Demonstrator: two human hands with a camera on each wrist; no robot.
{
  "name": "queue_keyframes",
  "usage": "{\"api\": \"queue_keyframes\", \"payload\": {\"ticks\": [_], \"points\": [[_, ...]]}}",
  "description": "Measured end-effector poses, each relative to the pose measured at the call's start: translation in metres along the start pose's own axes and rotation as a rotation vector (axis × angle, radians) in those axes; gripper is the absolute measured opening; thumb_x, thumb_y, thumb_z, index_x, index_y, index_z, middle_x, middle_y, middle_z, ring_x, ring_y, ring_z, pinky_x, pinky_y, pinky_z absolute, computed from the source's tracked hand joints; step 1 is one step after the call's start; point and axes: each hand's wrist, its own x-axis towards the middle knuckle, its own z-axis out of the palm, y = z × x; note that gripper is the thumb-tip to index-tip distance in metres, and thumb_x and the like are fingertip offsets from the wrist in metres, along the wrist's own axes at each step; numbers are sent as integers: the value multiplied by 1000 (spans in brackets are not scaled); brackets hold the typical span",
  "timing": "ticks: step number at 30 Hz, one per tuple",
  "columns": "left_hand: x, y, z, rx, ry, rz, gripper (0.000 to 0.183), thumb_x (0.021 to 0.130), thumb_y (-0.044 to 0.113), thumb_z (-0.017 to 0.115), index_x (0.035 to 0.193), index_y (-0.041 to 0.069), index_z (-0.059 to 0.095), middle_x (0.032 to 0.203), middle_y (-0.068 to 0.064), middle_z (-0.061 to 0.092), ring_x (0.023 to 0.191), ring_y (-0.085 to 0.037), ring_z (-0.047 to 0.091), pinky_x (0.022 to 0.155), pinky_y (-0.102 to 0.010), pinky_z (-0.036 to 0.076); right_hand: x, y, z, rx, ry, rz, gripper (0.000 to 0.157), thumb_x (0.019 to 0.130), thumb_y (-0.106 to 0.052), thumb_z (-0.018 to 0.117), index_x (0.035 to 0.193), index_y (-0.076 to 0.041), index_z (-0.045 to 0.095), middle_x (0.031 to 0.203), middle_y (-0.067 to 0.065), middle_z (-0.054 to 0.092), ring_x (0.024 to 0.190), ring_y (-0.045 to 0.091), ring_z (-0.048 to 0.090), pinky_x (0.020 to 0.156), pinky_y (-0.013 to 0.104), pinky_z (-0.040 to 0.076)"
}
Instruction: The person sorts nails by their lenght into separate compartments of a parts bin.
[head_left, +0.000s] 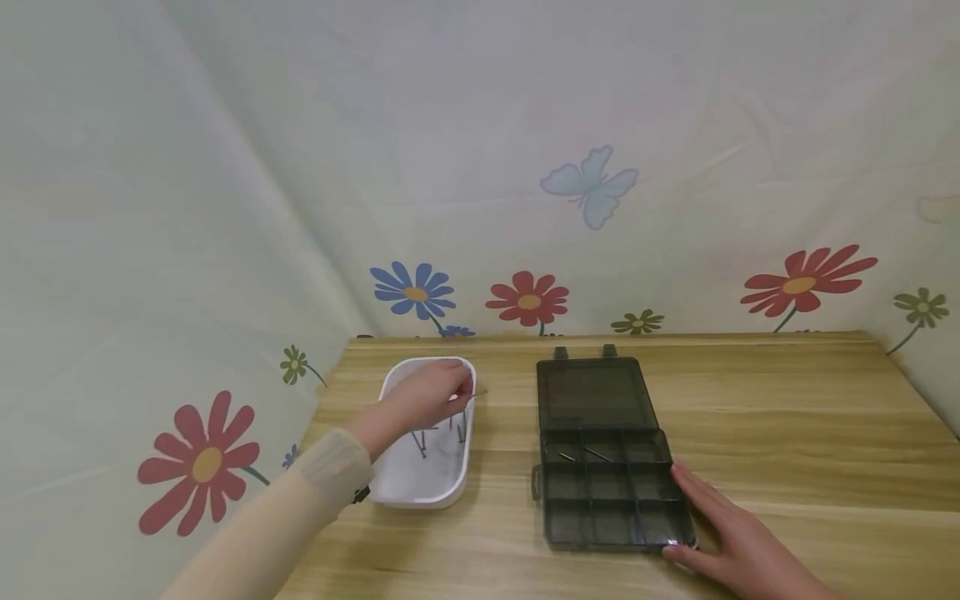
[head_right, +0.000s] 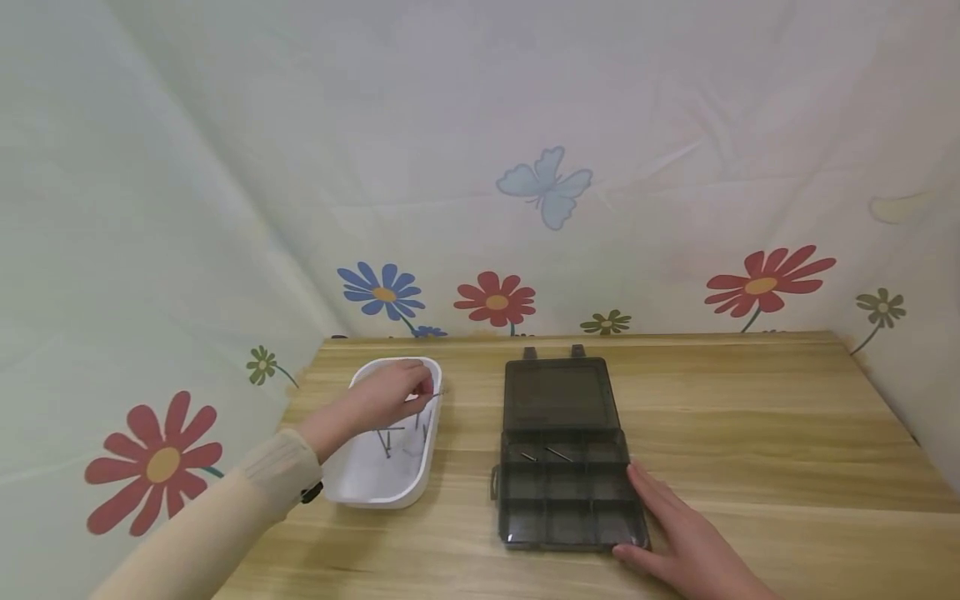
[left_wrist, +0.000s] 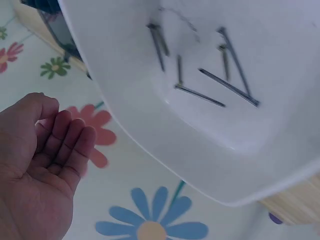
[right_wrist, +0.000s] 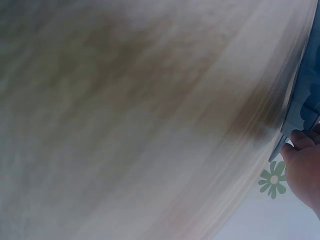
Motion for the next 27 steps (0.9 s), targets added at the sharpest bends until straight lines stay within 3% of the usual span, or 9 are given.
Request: {"api": "queue_keyframes", "payload": {"ticks": [3, 6, 7, 11, 16, 21, 27], "points": [[7, 16, 2, -11, -12, 21, 6, 97, 11, 74, 98, 13, 68, 91, 3, 64, 84, -12, 61, 79, -30, 57, 1, -1, -2, -30, -31, 32, 103, 82, -55, 88, 165, -16, 41, 163, 13, 50, 142, 27, 53, 105, 22, 49], [15, 32, 3, -39, -46, 23, 5, 99, 13, 74, 99, 13, 69, 91, 4, 63, 83, -12, 59, 78, -29, 56, 2, -3, -3, -38, -51, 50, 104, 83, -58, 87, 166, -15, 40, 163, 14, 49, 138, 37, 56, 101, 44, 57], [17, 38, 4, -47, -51, 33, 6, 99, 13, 74, 99, 13, 69, 91, 4, 62, 82, -11, 58, 77, -28, 56, 2, -3, -3, -41, -56, 58, 104, 83, -59, 86, 166, -16, 40, 164, 13, 49, 139, 36, 56, 100, 46, 57], [25, 58, 7, -65, -63, 68, 8, 98, 13, 75, 96, 14, 68, 89, 4, 60, 80, -11, 55, 74, -25, 53, 2, -4, -4, -45, -51, 58, 103, 83, -60, 85, 165, -16, 41, 163, 13, 49, 139, 35, 56, 101, 43, 57], [34, 78, 13, -55, -67, 104, 8, 97, 14, 76, 95, 15, 68, 90, 4, 61, 79, -10, 55, 71, -23, 51, 2, -6, -5, -18, -72, 80, 104, 84, -62, 83, 166, -14, 40, 164, 14, 47, 140, 39, 55, 101, 50, 57], [41, 87, 25, 3, -72, 156, 9, 96, 16, 76, 93, 17, 67, 91, 5, 62, 80, -8, 55, 71, -21, 50, 2, -7, -5, -14, -80, 88, 104, 85, -63, 82, 165, -13, 40, 165, 14, 47, 141, 38, 54, 102, 56, 55], [45, 92, 36, 71, -106, 182, 9, 98, 20, 77, 96, 18, 68, 93, 6, 62, 82, -7, 56, 73, -19, 51, 1, -5, -4, -37, -46, 54, 102, 85, -61, 84, 165, -15, 40, 164, 13, 48, 139, 36, 55, 100, 47, 57]]}}
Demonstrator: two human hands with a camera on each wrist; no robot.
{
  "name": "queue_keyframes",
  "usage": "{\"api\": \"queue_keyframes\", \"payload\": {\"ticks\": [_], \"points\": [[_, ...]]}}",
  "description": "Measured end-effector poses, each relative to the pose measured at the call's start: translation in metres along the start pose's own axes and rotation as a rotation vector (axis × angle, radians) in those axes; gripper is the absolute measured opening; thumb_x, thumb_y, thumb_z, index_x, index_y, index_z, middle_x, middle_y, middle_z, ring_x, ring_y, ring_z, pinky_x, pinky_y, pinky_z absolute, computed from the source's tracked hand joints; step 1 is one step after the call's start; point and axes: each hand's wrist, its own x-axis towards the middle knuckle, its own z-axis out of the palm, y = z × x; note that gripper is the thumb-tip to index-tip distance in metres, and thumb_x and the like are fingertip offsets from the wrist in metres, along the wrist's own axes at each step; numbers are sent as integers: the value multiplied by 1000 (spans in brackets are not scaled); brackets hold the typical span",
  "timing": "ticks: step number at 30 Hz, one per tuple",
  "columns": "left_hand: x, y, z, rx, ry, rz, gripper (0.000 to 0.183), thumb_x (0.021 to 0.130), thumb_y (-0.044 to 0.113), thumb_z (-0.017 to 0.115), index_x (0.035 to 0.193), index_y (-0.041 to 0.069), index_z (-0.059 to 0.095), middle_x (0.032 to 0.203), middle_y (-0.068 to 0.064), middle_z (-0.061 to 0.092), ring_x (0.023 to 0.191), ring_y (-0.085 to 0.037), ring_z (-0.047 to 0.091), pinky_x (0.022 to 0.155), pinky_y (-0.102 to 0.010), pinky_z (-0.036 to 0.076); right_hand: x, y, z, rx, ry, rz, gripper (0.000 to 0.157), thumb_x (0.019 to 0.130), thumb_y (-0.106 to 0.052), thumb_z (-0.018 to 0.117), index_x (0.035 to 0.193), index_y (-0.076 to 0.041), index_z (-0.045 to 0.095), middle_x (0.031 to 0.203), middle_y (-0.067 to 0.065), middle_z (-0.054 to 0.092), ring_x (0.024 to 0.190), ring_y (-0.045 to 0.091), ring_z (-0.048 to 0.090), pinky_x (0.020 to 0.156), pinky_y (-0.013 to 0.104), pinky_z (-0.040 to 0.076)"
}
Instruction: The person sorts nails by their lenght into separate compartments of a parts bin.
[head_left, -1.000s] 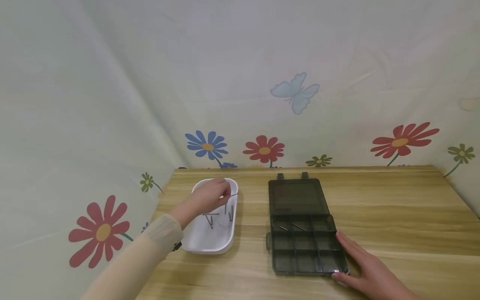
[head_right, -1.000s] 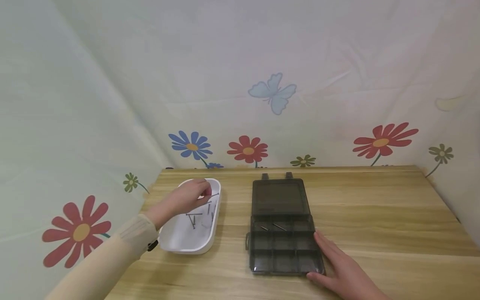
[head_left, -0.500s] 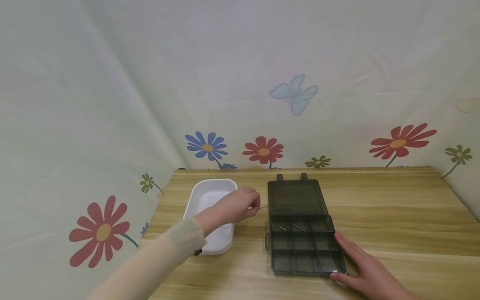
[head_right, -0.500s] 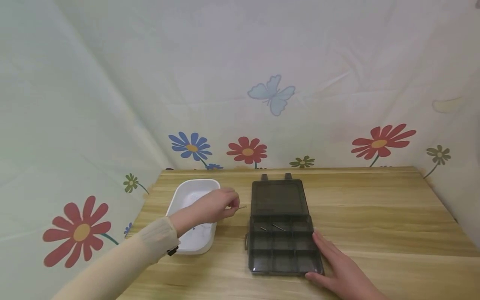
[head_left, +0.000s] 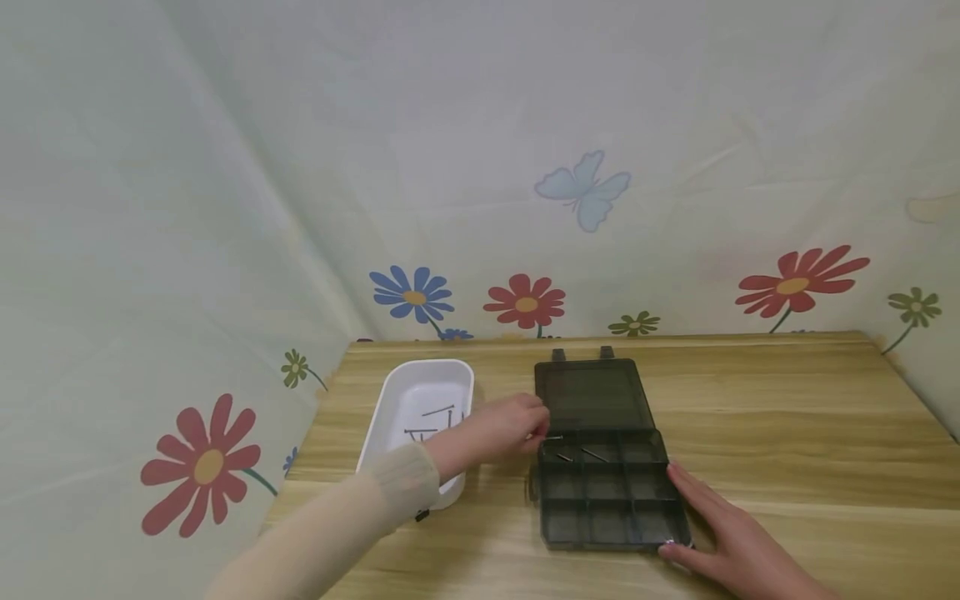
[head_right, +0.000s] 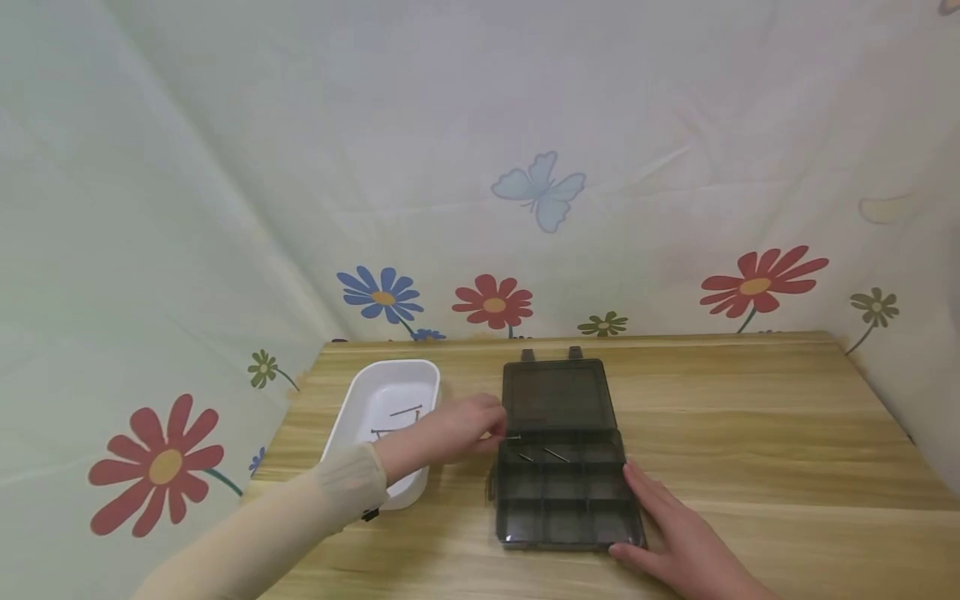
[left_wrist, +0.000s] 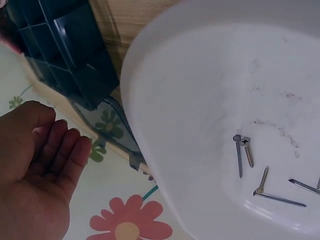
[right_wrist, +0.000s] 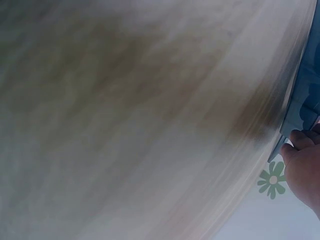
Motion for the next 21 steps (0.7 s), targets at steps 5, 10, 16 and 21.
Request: {"api": "queue_keyframes", "payload": {"ticks": [5, 10, 16, 21], "points": [[3, 3, 6, 39, -15, 6, 8, 98, 21, 77, 98, 19, 69, 95, 7, 62, 85, -6, 57, 75, -18, 52, 0, 1, 0, 11, 5, -13, 102, 85, -58, 85, 166, -15, 40, 164, 14, 48, 139, 36, 56, 100, 45, 57], [5, 6, 9, 48, -27, 7, 8, 98, 23, 77, 100, 19, 70, 97, 7, 63, 87, -7, 58, 76, -18, 52, 1, 0, 0, 21, -17, 1, 103, 84, -57, 86, 165, -12, 40, 164, 15, 47, 140, 38, 55, 100, 52, 57], [4, 4, 9, 17, -31, 7, 12, 99, 28, 77, 104, 19, 72, 101, 6, 65, 91, -7, 60, 80, -20, 54, 2, -1, -2, 33, -49, 29, 103, 85, -58, 85, 165, -11, 40, 165, 17, 45, 141, 40, 54, 101, 57, 55], [-2, -7, 4, -54, -24, -17, 15, 99, 27, 78, 111, 18, 74, 108, 4, 67, 97, -9, 63, 86, -23, 56, 2, -1, -2, 26, -36, 21, 104, 84, -58, 86, 165, -11, 40, 165, 16, 46, 141, 39, 54, 101, 56, 55]]}}
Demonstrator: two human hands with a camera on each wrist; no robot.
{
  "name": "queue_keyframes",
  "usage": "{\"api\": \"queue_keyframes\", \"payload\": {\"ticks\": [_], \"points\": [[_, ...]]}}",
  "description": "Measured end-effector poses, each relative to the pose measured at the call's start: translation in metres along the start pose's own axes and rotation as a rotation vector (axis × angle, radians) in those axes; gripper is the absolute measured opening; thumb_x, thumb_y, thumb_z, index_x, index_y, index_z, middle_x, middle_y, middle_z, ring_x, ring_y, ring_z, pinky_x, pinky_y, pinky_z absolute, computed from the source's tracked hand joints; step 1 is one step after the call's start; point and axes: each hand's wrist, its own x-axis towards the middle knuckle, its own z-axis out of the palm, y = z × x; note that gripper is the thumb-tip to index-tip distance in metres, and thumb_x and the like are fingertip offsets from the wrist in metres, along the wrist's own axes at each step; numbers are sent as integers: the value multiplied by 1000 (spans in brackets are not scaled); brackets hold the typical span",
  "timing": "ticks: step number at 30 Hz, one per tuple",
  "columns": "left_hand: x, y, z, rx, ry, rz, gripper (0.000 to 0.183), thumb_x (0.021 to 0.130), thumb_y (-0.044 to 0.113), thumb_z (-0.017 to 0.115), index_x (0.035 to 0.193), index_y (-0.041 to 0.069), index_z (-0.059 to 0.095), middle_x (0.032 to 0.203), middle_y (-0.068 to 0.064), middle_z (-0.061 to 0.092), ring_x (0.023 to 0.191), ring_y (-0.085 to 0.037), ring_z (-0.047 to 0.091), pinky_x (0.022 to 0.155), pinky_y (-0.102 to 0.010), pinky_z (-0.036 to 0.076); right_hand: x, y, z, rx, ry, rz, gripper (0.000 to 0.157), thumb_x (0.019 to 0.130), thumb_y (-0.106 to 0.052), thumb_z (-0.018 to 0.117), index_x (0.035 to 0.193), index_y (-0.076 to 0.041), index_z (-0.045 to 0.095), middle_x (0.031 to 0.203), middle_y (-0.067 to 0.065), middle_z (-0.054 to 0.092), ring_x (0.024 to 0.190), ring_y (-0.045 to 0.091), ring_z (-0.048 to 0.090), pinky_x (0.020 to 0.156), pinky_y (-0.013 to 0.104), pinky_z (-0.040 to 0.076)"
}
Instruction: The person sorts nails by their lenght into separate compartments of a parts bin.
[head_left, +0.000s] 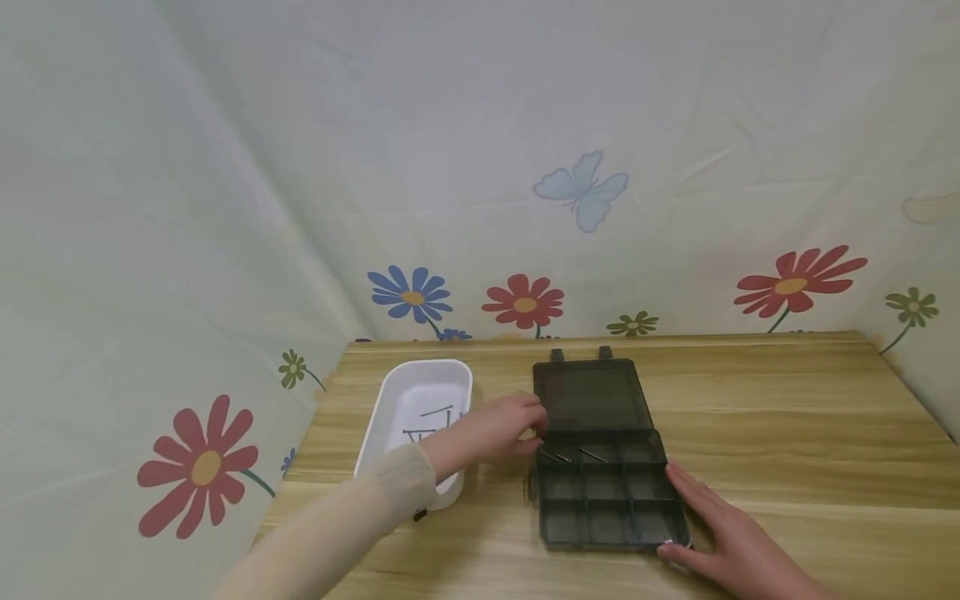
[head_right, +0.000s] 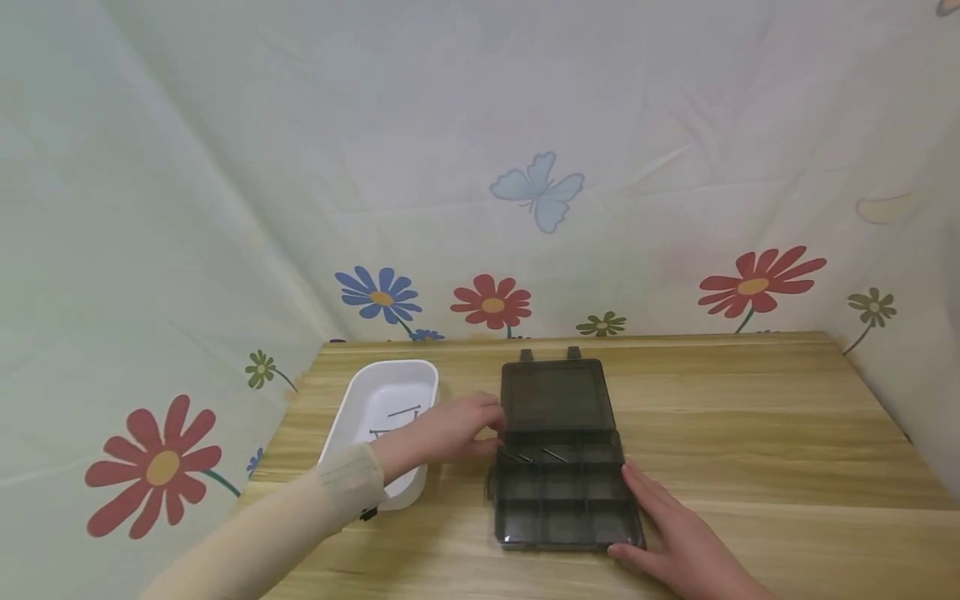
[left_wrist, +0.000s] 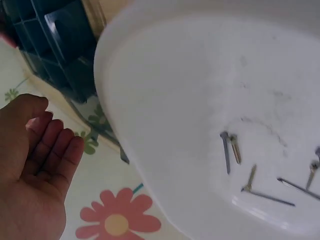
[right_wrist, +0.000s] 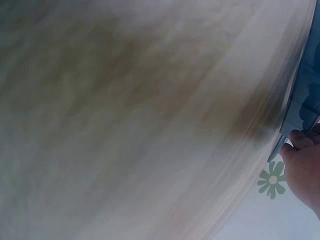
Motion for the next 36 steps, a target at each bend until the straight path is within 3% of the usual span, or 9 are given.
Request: {"api": "queue_keyframes", "payload": {"ticks": [11, 18, 28, 36], "points": [[-39, -45, -30, -68, 129, -64, 22, 96, 20, 81, 115, 10, 74, 110, -3, 71, 100, -19, 70, 92, -36, 60, 1, -1, -1, 6, -14, 12, 104, 84, -59, 85, 165, -11, 40, 165, 15, 46, 141, 39, 54, 101, 54, 56], [-58, -69, -40, -59, 139, -142, 20, 98, 21, 79, 114, 10, 75, 110, -2, 71, 101, -18, 68, 91, -36, 60, 2, -1, -1, 0, -10, 12, 105, 83, -60, 85, 164, -10, 41, 164, 16, 47, 141, 40, 55, 101, 55, 56], [-70, -94, -30, -77, 102, -254, 28, 96, 23, 82, 119, 10, 74, 114, -5, 73, 107, -21, 70, 98, -40, 59, 3, 2, 2, 19, -54, 54, 107, 83, -64, 84, 164, -10, 41, 164, 18, 47, 143, 41, 53, 103, 60, 53], [-73, -115, -10, -107, 51, -345, 27, 96, 23, 82, 119, 12, 75, 114, -4, 73, 107, -20, 69, 100, -41, 57, 2, 5, 3, -12, 11, -3, 105, 82, -59, 87, 163, -11, 43, 162, 14, 50, 138, 41, 56, 101, 45, 57]]}}
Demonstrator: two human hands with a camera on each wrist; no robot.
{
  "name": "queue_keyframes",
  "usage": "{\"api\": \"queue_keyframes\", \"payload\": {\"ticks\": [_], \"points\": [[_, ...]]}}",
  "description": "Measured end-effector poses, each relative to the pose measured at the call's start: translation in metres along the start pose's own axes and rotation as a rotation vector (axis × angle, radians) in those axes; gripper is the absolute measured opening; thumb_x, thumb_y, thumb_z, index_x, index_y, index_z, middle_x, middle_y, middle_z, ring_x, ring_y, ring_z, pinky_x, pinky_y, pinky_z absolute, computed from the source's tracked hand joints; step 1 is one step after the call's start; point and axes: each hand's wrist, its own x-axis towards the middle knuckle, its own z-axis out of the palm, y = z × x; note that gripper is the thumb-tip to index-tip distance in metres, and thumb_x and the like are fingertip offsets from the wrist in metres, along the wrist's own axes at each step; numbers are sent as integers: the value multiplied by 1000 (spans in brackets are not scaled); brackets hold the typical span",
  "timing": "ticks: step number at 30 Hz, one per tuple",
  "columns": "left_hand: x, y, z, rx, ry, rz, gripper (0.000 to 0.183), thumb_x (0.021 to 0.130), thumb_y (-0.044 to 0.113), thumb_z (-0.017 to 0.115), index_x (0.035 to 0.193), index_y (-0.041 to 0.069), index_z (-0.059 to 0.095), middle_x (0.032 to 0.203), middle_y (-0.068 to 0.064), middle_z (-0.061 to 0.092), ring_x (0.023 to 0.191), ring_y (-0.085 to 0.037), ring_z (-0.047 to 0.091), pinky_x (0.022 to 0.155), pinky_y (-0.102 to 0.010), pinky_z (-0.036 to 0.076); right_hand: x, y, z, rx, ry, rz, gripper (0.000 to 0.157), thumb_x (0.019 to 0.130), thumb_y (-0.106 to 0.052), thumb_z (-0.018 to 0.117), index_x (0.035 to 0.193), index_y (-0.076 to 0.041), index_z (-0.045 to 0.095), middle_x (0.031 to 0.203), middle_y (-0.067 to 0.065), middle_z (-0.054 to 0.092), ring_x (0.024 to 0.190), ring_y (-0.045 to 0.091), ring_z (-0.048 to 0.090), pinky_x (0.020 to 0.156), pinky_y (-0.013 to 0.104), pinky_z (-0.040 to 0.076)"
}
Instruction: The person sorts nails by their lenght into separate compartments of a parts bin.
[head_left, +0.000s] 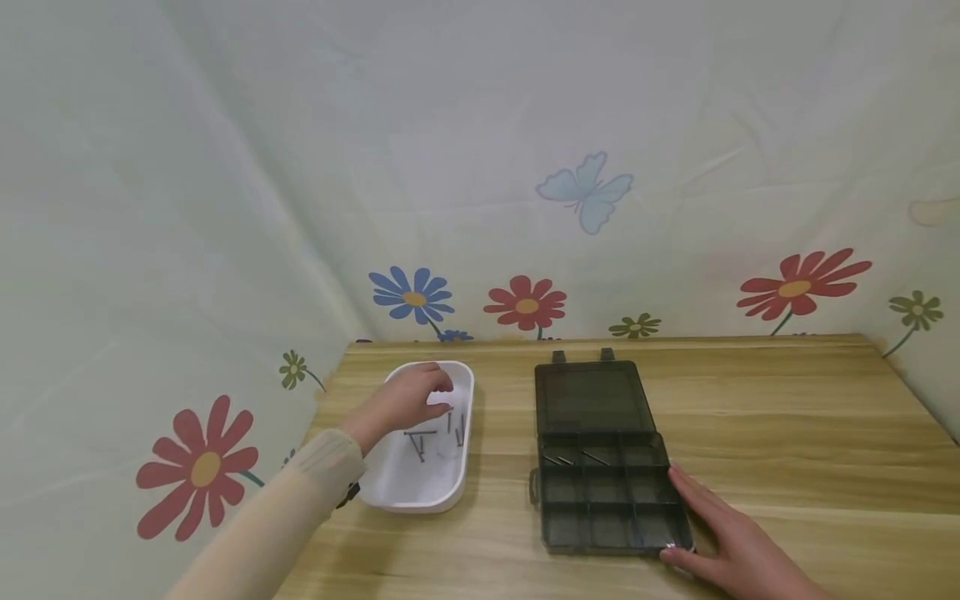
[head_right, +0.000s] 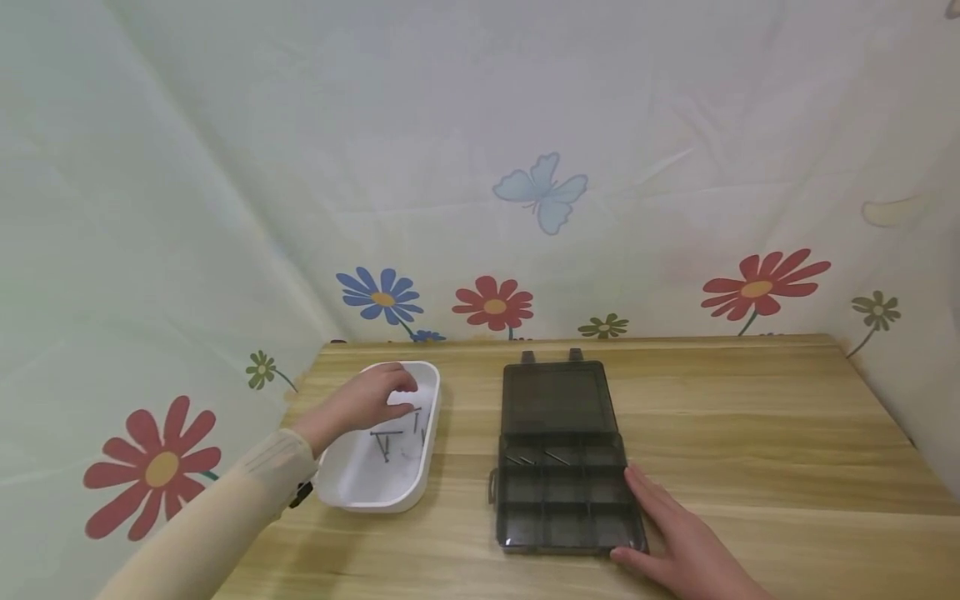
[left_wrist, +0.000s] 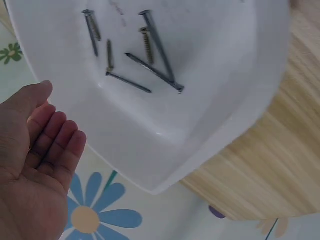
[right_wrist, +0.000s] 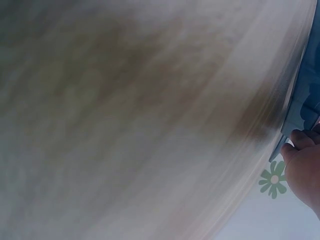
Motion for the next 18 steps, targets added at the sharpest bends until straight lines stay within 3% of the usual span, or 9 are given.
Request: {"api": "queue_keyframes", "payload": {"ticks": [8, 13, 18], "points": [[-2, -21, 17, -34, -26, -77, 29, 96, 24, 82, 121, 11, 75, 116, -5, 74, 112, -22, 67, 105, -43, 54, 0, 1, 1, 8, -4, 0, 104, 82, -59, 87, 164, -12, 43, 163, 13, 50, 139, 40, 56, 101, 46, 57], [-3, -29, 25, -47, -40, -86, 28, 94, 21, 84, 118, 9, 75, 113, -6, 72, 108, -22, 67, 102, -44, 56, -1, 1, 2, -4, 13, -16, 104, 82, -58, 87, 164, -13, 43, 163, 13, 50, 139, 38, 55, 101, 43, 57], [2, -34, 30, -19, -62, -79, 27, 94, 22, 84, 116, 11, 75, 112, -3, 71, 106, -20, 67, 102, -42, 56, 0, 0, 1, 2, 5, -3, 104, 82, -58, 87, 164, -12, 43, 162, 14, 50, 139, 39, 56, 101, 47, 57]]}}
